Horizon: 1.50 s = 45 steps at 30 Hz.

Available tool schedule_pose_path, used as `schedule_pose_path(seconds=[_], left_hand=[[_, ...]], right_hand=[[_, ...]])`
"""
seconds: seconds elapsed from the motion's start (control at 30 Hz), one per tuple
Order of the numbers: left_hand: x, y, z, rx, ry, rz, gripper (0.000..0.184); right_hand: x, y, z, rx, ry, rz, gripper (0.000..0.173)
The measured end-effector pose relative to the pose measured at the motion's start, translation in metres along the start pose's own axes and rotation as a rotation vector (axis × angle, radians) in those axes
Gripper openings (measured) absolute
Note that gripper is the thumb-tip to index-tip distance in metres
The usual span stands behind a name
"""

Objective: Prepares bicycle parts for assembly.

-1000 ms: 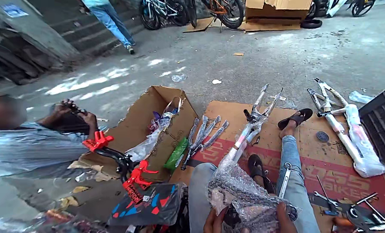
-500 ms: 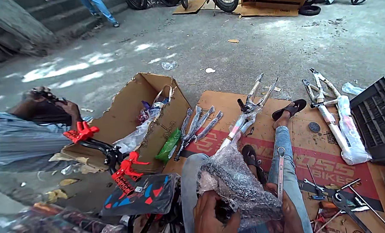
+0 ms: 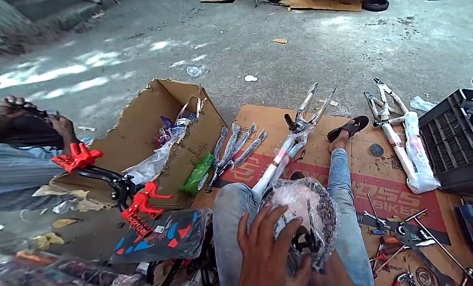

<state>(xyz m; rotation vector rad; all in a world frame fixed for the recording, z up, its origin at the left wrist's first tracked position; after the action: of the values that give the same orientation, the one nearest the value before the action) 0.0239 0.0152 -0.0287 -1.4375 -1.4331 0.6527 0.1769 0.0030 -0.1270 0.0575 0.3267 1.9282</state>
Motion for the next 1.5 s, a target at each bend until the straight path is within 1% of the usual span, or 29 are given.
schedule_pose_path(seconds=[0.07,0.1,0.17,0.2,0.23,0.27,0.3,0.33,0.37,0.43,0.5,0.57,0.6,0.63,0.73,0.8,0.83,0.9,1.03,1.07,1.1,1.13,1.2,1.23,1.27,1.33,1.4,1.47,1.5], left_hand=[[-0.009,0.004,0.011,-0.234,-0.112,-0.039,0.087],[-0.014,0.009,0.016,-0.409,-0.174,-0.05,0.097],[-0.019,0.021,0.019,-0.783,-0.326,-0.114,0.11],[-0.021,0.027,0.017,-0.957,-0.432,-0.144,0.113],[-0.023,0.033,0.014,-1.11,-0.544,-0.171,0.11],[-0.025,0.038,0.012,-1.215,-0.649,-0.194,0.1],[-0.025,0.04,0.011,-1.274,-0.707,-0.202,0.086],[-0.025,0.042,0.01,-1.295,-0.71,-0.194,0.074],[-0.027,0.042,0.011,-1.274,-0.674,-0.161,0.069],[-0.032,0.043,0.013,-1.169,-0.568,-0.093,0.065],[-0.043,0.043,0.017,-0.978,-0.455,-0.039,0.073],[-0.051,0.044,0.022,-0.809,-0.351,0.026,0.092],[-0.051,0.043,0.022,-0.749,-0.318,0.058,0.093],[-0.048,0.041,0.021,-0.685,-0.299,0.078,0.09],[-0.038,0.027,0.017,-0.559,-0.255,0.026,0.086],[-0.035,0.017,0.021,-0.559,-0.268,-0.103,0.091],[-0.036,0.014,0.024,-0.57,-0.287,-0.145,0.093],[-0.038,0.01,0.029,-0.63,-0.309,-0.199,0.089],[-0.042,0.019,0.027,-0.919,-0.242,-0.217,0.063],[-0.045,0.025,0.025,-0.98,-0.222,-0.186,0.063],[-0.047,0.031,0.021,-1.042,-0.217,-0.144,0.072],[-0.048,0.036,0.015,-1.094,-0.236,-0.097,0.087],[-0.052,0.047,0.006,-1.164,-0.356,-0.062,0.111],[-0.054,0.052,0.003,-1.184,-0.423,-0.06,0.116],[-0.056,0.058,0.004,-1.203,-0.475,-0.063,0.114],[-0.06,0.069,0.008,-1.309,-0.553,-0.035,0.094],[-0.063,0.077,0.011,-1.491,-0.612,0.047,0.077],[-0.064,0.079,0.013,-1.62,-0.634,0.088,0.065],[-0.066,0.079,0.016,-1.639,-0.625,0.086,0.062]], right_hand=[[0.001,0.002,0.001,0.126,0.027,-0.003,0.052],[0.001,0.002,-0.003,0.148,0.015,0.029,0.049],[0.003,0.002,-0.008,0.157,0.012,0.062,0.046],[0.004,0.004,-0.009,0.153,0.02,0.085,0.048],[0.004,0.007,-0.01,0.15,0.022,0.115,0.05],[0.003,0.01,-0.01,0.151,0.016,0.136,0.052],[0.003,0.011,-0.011,0.158,0.008,0.148,0.054],[0.002,0.011,-0.013,0.162,0.006,0.146,0.054],[0.001,0.01,-0.014,0.167,0.018,0.135,0.054],[-0.002,0.007,-0.017,0.162,0.056,0.112,0.05],[-0.007,0.007,-0.02,0.151,0.095,0.117,0.049],[-0.011,0.007,-0.023,0.153,0.137,0.137,0.046],[-0.013,0.008,-0.024,0.172,0.159,0.149,0.044],[-0.015,0.008,-0.027,0.194,0.183,0.162,0.042],[-0.017,0.007,-0.032,0.223,0.208,0.204,0.041],[-0.017,0.007,-0.03,0.214,0.181,0.207,0.043],[-0.017,0.008,-0.029,0.217,0.168,0.208,0.045],[-0.017,0.009,-0.027,0.238,0.17,0.208,0.048],[-0.014,0.011,-0.025,0.253,0.172,0.218,0.045],[-0.014,0.011,-0.024,0.252,0.172,0.218,0.043],[-0.014,0.011,-0.023,0.254,0.171,0.225,0.041],[-0.014,0.01,-0.022,0.259,0.177,0.226,0.039],[-0.015,0.011,-0.015,0.256,0.222,0.185,0.034],[-0.015,0.011,-0.013,0.243,0.236,0.176,0.032],[-0.016,0.011,-0.013,0.216,0.231,0.183,0.032],[-0.015,0.007,-0.019,0.128,0.171,0.263,0.035],[-0.012,0.002,-0.022,0.055,0.119,0.341,0.037],[-0.008,-0.001,-0.019,0.022,0.076,0.392,0.041],[-0.006,0.002,-0.012,-0.009,0.062,0.388,0.04]])
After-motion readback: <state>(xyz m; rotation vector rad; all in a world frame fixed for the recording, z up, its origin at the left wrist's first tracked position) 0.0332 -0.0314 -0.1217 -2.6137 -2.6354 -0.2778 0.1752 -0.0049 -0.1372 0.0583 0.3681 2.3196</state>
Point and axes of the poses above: each hand's wrist, its own x-axis towards the middle knuckle, its own y-axis out of the palm, z = x × y, the point moved 6 cm from there along x, towards the middle knuckle, and after that the axes turned 6 degrees about z, right-handed, at the moved point
